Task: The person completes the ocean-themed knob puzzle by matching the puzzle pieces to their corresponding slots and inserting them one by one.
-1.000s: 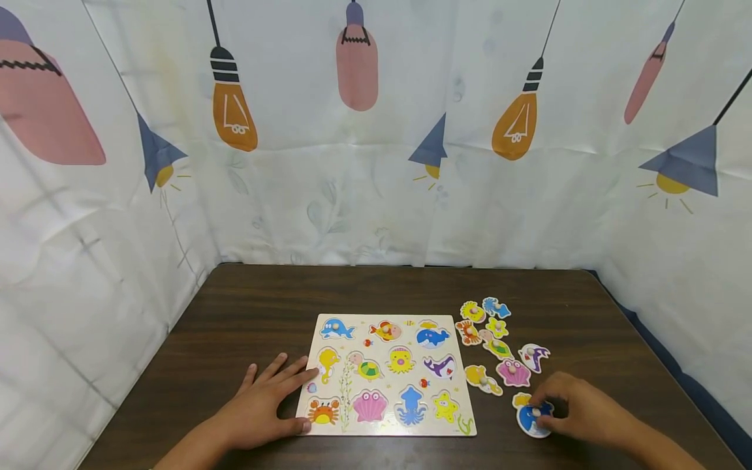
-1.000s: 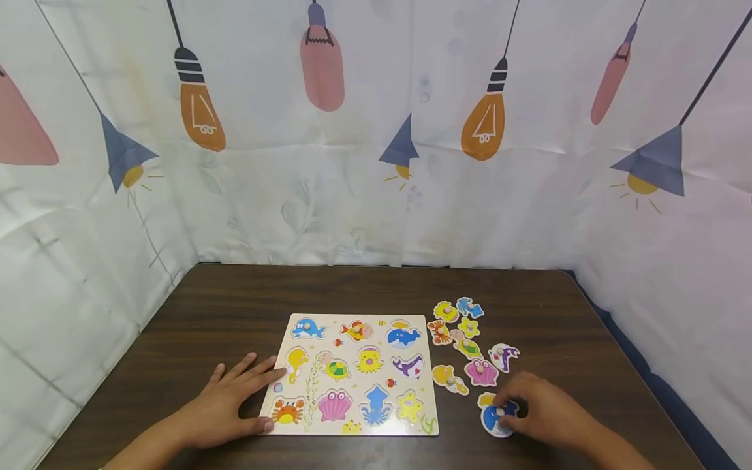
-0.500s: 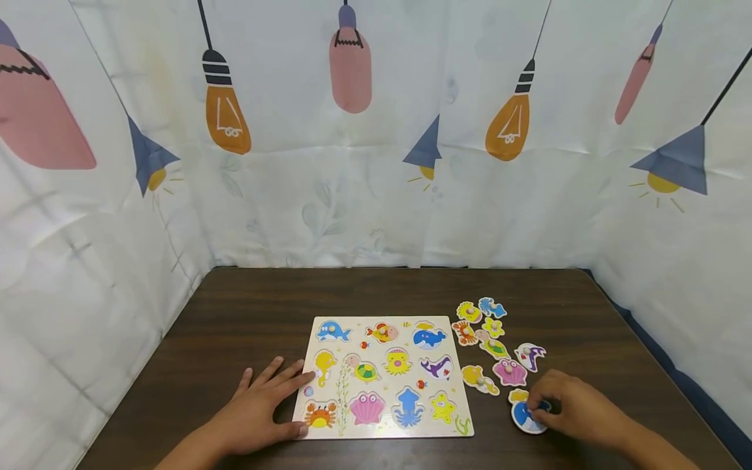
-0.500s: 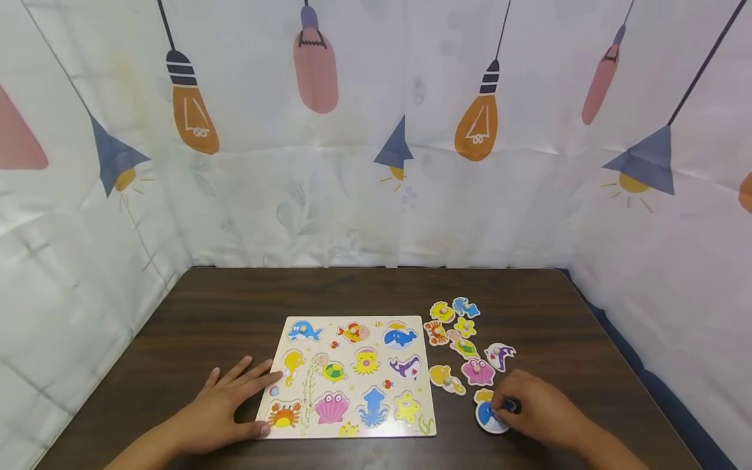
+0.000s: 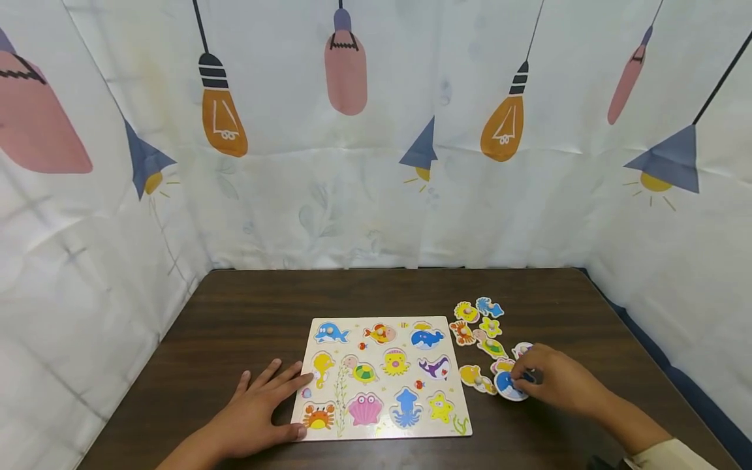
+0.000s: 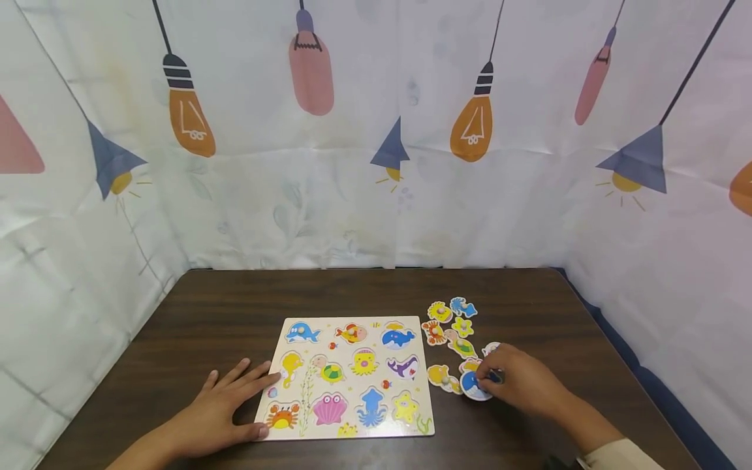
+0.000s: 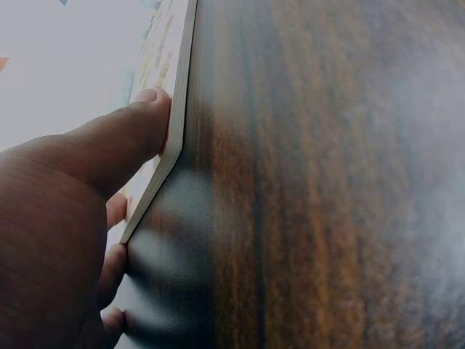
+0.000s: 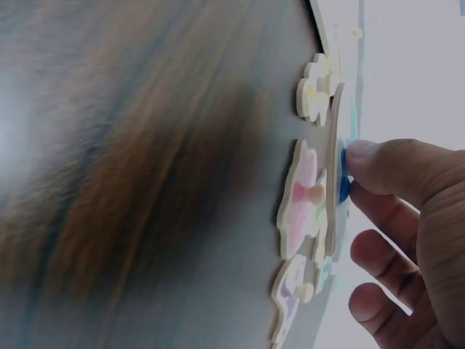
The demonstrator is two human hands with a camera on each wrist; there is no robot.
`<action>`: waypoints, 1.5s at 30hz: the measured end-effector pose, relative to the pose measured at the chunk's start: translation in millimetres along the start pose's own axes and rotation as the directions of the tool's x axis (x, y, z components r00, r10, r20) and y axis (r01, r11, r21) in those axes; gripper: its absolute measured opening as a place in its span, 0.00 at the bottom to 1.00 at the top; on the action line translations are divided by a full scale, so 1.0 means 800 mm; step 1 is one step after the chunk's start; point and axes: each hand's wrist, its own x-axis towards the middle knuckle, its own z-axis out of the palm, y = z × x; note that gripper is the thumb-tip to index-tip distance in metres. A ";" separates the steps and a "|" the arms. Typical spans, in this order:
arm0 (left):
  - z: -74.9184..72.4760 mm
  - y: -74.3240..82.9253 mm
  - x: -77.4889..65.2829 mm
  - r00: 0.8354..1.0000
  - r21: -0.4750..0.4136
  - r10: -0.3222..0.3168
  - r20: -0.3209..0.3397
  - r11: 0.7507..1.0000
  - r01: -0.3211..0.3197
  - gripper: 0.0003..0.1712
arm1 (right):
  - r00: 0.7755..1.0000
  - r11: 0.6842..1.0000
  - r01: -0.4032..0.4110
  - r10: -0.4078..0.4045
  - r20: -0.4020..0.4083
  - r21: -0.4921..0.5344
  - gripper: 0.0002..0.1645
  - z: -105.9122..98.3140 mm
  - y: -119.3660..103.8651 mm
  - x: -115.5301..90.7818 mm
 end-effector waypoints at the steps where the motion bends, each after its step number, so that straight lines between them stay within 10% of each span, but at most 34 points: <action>1: 0.000 0.000 0.000 1.000 -0.001 0.003 0.001 1.000 -0.003 0.49 | 1.000 1.000 -0.007 0.007 -0.002 -0.008 0.16 0.000 -0.001 0.003; 45: 0.002 -0.002 0.003 1.000 0.006 0.004 -0.012 1.000 -0.003 0.49 | 0.980 0.980 -0.195 0.194 0.040 0.029 0.09 0.035 -0.024 0.108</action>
